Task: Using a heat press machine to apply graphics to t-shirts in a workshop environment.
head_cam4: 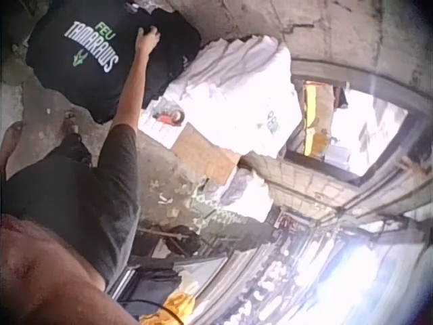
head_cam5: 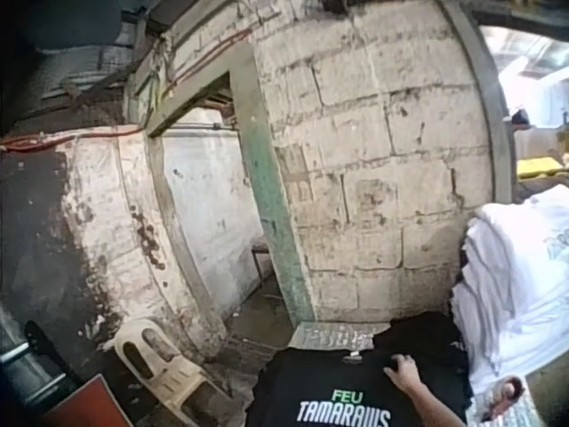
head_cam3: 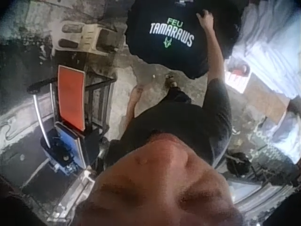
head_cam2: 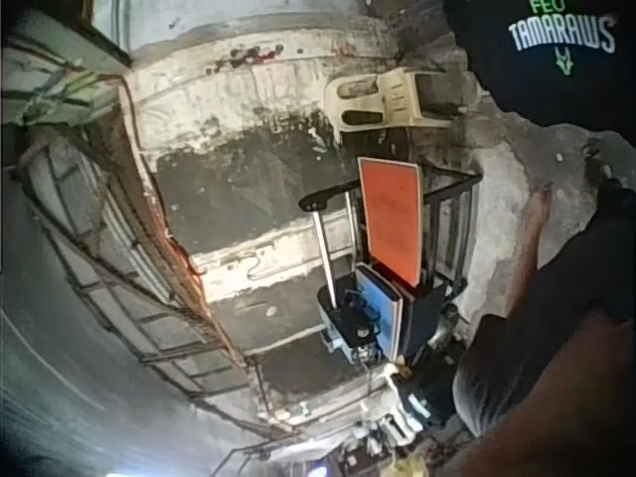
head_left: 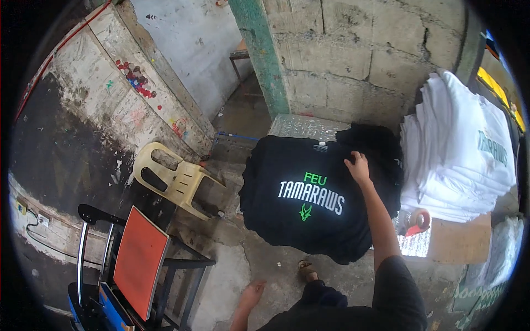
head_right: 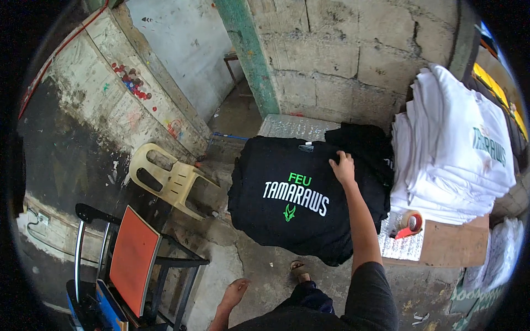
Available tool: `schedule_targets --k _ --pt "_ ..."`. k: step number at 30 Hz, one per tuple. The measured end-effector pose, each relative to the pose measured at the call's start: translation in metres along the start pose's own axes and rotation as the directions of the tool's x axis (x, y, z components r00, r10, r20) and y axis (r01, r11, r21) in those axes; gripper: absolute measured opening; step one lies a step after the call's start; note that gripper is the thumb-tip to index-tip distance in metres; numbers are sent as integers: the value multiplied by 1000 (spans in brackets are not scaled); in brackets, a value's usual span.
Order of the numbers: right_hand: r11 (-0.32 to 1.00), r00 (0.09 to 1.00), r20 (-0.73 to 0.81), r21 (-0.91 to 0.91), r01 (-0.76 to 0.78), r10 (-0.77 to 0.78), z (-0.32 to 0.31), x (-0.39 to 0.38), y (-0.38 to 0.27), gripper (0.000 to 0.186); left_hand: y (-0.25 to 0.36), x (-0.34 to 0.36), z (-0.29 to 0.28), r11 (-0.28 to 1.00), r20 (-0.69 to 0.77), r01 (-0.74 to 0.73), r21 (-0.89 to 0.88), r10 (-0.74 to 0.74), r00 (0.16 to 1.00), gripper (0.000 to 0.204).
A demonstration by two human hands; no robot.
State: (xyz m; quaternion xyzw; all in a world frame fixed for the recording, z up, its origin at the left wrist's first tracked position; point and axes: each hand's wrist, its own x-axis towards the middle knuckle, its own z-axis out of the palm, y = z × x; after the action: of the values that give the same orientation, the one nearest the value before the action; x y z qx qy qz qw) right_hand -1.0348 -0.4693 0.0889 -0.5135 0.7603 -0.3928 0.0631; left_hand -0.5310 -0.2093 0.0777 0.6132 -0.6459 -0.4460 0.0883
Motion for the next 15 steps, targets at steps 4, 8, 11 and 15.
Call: schedule_targets --k 4,8,11,15 --pt "959 997 -10 -271 -76 76 39 44 -7 50 -14 -10 -7 992 -17 125 33 -125 992 19" --pt "871 981 -7 -460 -173 192 51 73 -8 41 -16 -12 3 977 31 211 33 -212 977 19" --pt "856 992 -40 -502 -121 117 51 80 -9 21 -2 0 7 986 157 92 139 -114 981 21" --pt "834 998 6 -549 55 -62 45 80 -11 19 19 34 -4 994 113 26 102 -37 993 20"
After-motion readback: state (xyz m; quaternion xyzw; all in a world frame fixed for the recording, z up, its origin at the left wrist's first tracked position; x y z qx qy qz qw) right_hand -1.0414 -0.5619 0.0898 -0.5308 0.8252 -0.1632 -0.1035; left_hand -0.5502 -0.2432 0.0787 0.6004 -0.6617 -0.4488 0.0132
